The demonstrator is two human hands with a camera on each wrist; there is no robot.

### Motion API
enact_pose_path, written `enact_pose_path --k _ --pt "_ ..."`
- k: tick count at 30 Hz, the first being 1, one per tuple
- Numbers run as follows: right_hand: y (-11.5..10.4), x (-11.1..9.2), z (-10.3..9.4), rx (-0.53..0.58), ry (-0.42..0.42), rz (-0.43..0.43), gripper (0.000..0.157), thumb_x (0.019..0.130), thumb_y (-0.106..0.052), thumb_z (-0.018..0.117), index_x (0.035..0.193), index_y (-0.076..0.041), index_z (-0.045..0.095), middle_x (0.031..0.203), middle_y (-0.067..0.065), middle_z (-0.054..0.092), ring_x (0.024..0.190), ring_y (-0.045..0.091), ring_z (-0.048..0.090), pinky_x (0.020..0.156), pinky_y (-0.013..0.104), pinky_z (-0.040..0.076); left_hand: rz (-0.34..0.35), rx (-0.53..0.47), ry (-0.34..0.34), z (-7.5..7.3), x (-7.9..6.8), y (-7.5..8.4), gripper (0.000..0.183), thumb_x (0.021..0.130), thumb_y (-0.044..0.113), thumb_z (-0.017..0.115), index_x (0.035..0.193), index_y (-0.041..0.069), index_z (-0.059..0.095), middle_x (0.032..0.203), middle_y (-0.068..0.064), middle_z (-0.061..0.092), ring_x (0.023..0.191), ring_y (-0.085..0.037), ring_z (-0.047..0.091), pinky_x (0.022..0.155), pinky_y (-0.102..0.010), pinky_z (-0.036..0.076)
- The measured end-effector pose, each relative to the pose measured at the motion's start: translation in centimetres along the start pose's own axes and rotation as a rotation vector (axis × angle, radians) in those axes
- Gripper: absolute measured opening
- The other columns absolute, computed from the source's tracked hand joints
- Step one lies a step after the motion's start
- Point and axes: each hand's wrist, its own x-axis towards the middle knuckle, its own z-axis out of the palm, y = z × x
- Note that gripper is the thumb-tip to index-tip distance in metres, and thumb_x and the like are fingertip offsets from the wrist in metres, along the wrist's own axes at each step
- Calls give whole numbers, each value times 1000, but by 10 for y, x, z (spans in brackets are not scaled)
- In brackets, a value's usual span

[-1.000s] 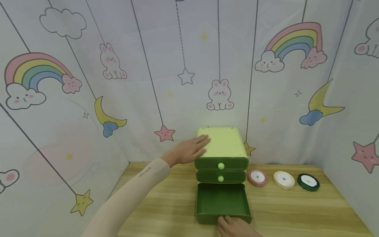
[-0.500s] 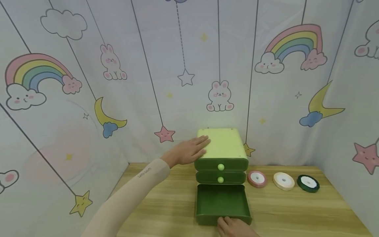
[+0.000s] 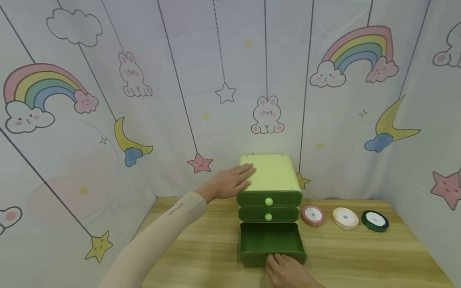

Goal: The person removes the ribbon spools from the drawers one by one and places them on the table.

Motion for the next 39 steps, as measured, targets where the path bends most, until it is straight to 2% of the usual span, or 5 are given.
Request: enact_pose_path --k 4,8,11,14,39 --pt "2 2 4 -38 69 -7 49 106 -54 54 89 -14 77 89 0 64 66 8 53 56 17 45 -8 -1 -7 -1 -2 1 66 113 58 16 171 28 9 180 4 10 167 -18 13 134 -38 20" --pt "4 5 6 -51 53 -4 31 108 -32 58 91 -13 77 89 0 61 68 8 53 56 16 44 -9 -15 -14 -2 -4 2 66 113 58 16 171 27 10 180 3 10 167 -18 13 134 -39 21" --pt "5 6 8 -65 32 10 51 116 -16 31 91 -12 76 89 0 60 69 8 55 58 16 47 -7 -23 -12 -1 -4 3 66 113 57 17 171 27 10 180 3 10 167 -18 14 134 -39 21" --pt "6 7 12 -80 27 27 75 112 -8 3 89 -12 75 88 1 60 70 10 55 61 18 51 -9 -18 -8 -1 -4 3 66 113 57 17 171 27 11 180 3 11 166 -18 14 134 -39 22" --pt "25 20 34 -120 33 143 82 105 6 -4 91 -7 76 93 6 67 79 16 68 69 24 61 1 -21 9 -1 -2 0 66 113 57 18 171 27 11 179 3 11 166 -19 15 134 -41 24"
